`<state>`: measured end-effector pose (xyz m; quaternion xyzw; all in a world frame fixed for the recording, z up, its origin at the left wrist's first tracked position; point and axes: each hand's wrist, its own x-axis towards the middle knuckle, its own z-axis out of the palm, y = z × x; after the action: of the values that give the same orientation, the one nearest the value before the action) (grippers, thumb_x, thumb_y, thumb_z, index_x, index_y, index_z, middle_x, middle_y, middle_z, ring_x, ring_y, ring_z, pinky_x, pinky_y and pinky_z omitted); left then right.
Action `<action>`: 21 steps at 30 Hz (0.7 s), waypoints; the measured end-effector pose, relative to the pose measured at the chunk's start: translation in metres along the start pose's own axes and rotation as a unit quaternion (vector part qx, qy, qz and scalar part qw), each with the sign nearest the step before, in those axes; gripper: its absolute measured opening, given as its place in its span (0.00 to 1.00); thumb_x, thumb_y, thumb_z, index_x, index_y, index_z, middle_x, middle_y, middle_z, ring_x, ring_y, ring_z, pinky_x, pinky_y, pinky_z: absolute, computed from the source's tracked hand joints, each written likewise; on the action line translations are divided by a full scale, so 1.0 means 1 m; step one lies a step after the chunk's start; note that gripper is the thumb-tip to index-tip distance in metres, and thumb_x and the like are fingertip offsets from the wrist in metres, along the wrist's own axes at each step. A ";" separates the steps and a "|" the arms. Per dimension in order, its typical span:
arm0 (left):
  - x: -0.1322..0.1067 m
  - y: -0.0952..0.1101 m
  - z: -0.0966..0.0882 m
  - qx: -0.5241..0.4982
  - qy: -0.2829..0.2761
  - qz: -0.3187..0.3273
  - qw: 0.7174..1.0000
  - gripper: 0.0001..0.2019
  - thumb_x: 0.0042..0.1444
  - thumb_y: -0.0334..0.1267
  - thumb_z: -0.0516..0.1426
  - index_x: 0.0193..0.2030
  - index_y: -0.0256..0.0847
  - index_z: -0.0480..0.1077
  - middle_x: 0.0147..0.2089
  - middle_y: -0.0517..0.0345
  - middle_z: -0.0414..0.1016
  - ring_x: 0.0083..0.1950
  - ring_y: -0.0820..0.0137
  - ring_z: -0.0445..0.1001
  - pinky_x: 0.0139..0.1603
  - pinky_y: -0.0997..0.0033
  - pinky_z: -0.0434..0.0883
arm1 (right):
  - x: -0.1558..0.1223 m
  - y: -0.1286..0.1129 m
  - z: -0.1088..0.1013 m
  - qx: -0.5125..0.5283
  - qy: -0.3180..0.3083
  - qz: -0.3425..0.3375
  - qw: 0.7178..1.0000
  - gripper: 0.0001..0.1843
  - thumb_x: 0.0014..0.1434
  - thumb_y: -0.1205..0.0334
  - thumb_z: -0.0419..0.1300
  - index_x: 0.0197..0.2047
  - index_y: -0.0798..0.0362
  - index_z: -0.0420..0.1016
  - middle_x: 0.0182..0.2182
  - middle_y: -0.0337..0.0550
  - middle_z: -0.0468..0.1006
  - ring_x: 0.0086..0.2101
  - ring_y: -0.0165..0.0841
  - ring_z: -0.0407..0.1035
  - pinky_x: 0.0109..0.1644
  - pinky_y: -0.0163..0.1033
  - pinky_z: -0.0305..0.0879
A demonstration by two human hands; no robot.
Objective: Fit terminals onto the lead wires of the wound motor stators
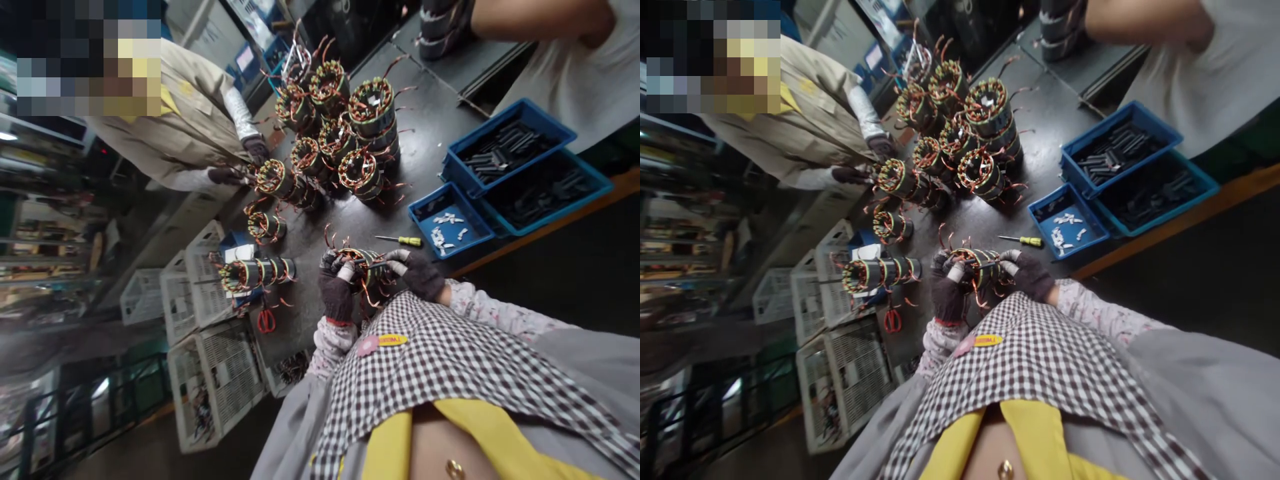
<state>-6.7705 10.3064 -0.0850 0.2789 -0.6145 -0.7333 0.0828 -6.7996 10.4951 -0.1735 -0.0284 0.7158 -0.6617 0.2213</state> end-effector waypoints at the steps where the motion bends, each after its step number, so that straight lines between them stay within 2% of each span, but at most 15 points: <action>1: 0.000 -0.001 -0.001 0.005 0.000 0.000 1.000 0.23 0.47 0.43 0.73 0.48 0.47 0.72 0.42 0.62 0.80 0.40 0.70 0.80 0.48 0.66 0.78 | 0.000 0.000 0.001 0.011 0.004 0.016 1.000 0.11 0.64 0.51 0.62 0.44 0.47 0.81 0.36 0.42 0.85 0.36 0.38 0.78 0.43 0.46 0.78; 3: 0.001 -0.004 -0.002 0.005 0.002 -0.003 1.000 0.23 0.49 0.43 0.73 0.49 0.47 0.72 0.43 0.61 0.80 0.42 0.70 0.80 0.50 0.64 0.78 | 0.001 0.000 0.001 0.040 0.023 0.041 0.998 0.12 0.63 0.49 0.62 0.42 0.47 0.79 0.33 0.42 0.84 0.33 0.38 0.77 0.40 0.46 0.78; 5: 0.001 -0.005 -0.003 0.001 0.003 -0.002 1.000 0.22 0.50 0.43 0.73 0.50 0.47 0.72 0.43 0.60 0.80 0.42 0.69 0.80 0.52 0.63 0.78 | 0.002 0.000 -0.001 0.046 0.044 0.036 0.997 0.12 0.63 0.48 0.62 0.41 0.48 0.78 0.34 0.42 0.83 0.33 0.39 0.77 0.40 0.47 0.78; 11: 0.000 -0.005 -0.001 -0.021 0.007 0.010 1.000 0.23 0.50 0.42 0.73 0.49 0.46 0.71 0.43 0.61 0.80 0.41 0.70 0.79 0.48 0.66 0.78 | -0.003 -0.009 -0.002 -0.082 0.034 -0.009 0.996 0.11 0.66 0.54 0.59 0.44 0.48 0.80 0.39 0.45 0.84 0.39 0.41 0.78 0.47 0.48 0.77; 15: -0.003 -0.002 0.002 -0.047 0.009 0.001 0.999 0.22 0.49 0.39 0.74 0.49 0.46 0.72 0.42 0.61 0.81 0.41 0.70 0.79 0.47 0.66 0.77 | -0.004 -0.007 -0.001 -0.140 0.026 -0.087 0.986 0.14 0.67 0.54 0.57 0.48 0.49 0.81 0.47 0.51 0.84 0.48 0.45 0.78 0.57 0.51 0.74; 17: -0.004 0.000 0.003 -0.040 0.006 0.005 0.999 0.22 0.49 0.40 0.74 0.48 0.46 0.72 0.43 0.60 0.81 0.42 0.68 0.80 0.48 0.64 0.78 | -0.001 -0.004 -0.001 -0.146 0.020 -0.102 0.984 0.14 0.67 0.54 0.58 0.48 0.49 0.81 0.48 0.52 0.84 0.49 0.46 0.78 0.59 0.52 0.73; 21: -0.005 0.001 0.004 0.004 0.010 0.022 1.000 0.19 0.51 0.43 0.73 0.46 0.50 0.73 0.45 0.58 0.83 0.43 0.63 0.80 0.50 0.56 0.79 | 0.005 0.002 -0.001 -0.058 -0.005 -0.025 0.998 0.13 0.67 0.52 0.58 0.45 0.48 0.80 0.40 0.46 0.84 0.40 0.41 0.79 0.48 0.48 0.78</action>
<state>-6.7683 10.3116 -0.0820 0.2733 -0.6225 -0.7260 0.1037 -6.8039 10.4950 -0.1765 -0.0626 0.7510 -0.6242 0.2060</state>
